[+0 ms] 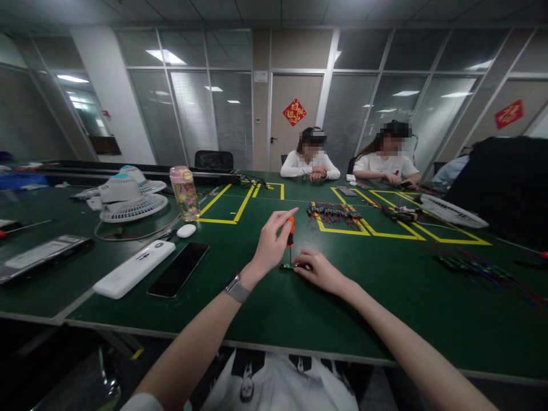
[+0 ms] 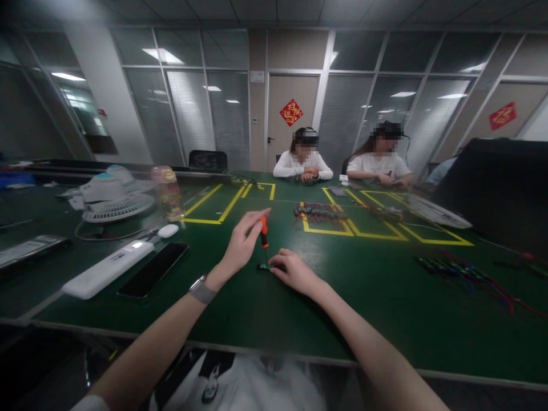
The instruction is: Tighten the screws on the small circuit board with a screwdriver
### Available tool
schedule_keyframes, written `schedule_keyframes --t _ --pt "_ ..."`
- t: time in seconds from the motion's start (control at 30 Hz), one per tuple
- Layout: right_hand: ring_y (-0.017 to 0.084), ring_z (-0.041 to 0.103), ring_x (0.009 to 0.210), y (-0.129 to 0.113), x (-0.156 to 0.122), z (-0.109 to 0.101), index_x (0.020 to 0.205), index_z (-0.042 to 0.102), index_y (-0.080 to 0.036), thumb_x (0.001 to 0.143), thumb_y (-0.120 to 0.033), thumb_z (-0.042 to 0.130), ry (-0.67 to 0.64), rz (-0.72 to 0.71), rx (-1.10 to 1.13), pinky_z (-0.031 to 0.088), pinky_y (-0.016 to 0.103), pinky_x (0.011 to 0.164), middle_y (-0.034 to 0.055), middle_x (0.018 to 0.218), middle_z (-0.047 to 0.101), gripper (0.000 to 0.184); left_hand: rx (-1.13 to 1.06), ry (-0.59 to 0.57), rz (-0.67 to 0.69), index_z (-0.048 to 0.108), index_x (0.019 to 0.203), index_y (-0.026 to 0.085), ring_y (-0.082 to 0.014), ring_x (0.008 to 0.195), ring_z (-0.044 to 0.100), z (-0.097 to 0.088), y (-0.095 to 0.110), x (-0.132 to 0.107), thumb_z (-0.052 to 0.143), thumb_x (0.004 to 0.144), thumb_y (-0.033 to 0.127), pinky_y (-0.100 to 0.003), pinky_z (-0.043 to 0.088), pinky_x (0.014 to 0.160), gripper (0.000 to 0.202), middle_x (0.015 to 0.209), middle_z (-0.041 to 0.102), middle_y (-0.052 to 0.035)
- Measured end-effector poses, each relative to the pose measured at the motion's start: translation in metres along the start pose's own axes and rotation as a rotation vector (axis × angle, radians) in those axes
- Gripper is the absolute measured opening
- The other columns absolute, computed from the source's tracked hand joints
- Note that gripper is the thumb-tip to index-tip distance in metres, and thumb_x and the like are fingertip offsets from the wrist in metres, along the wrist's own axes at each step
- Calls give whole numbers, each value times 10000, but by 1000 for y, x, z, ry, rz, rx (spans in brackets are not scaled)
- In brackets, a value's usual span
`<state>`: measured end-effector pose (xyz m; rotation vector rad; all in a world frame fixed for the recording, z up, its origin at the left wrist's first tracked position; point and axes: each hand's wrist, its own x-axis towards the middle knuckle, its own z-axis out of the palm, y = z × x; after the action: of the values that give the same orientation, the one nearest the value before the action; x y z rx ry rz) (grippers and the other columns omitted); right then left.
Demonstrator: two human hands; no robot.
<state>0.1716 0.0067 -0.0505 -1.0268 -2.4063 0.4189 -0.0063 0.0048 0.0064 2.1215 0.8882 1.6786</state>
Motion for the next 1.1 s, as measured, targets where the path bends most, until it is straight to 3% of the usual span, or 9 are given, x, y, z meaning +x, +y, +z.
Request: schedule_keyframes --t 0.2,0.43,0.67,0.87,1.03,1.1 --pt "167 569 783 3 -1 2 954 677 -174 868 -212 567 -2 3 -1 462 276 730 58 879 581 145 32 39 -9 659 1092 215 -137 856 570 -1 1 1 560 884 243 -257 457 809 232 942 593 -32" --pt "165 566 767 2 0 1 946 679 -176 870 -224 567 -3 -3 -11 461 277 722 56 866 586 143 -40 -27 1 564 1248 229 -151 1088 550 0 -1 1 399 954 197 -290 408 972 339 1145 603 -52" --pt "173 567 783 3 0 1 952 680 -171 865 -206 571 -10 -13 -12 458 277 722 58 861 591 143 75 60 17 674 1075 215 -146 835 573 -1 1 0 581 874 251 -270 456 795 225 882 604 -29" --pt "173 570 792 1 0 0 954 682 -168 865 -198 570 -7 -10 -4 459 276 728 61 869 591 146 36 2 52 605 1195 230 -151 990 567 -1 2 -1 430 939 173 -289 437 894 316 1044 611 -47" --pt "168 573 788 2 0 1 957 679 -172 863 -204 573 -10 -9 0 459 274 730 56 873 586 145 77 108 36 687 1030 209 -132 815 567 0 4 -1 614 845 205 -254 458 777 199 878 573 -22" --pt "168 575 793 3 0 1 958 679 -172 864 -206 573 -10 -4 0 460 273 732 56 877 584 146 92 122 24 697 1006 213 -136 824 563 -1 4 0 618 845 225 -258 455 782 180 873 564 -22"
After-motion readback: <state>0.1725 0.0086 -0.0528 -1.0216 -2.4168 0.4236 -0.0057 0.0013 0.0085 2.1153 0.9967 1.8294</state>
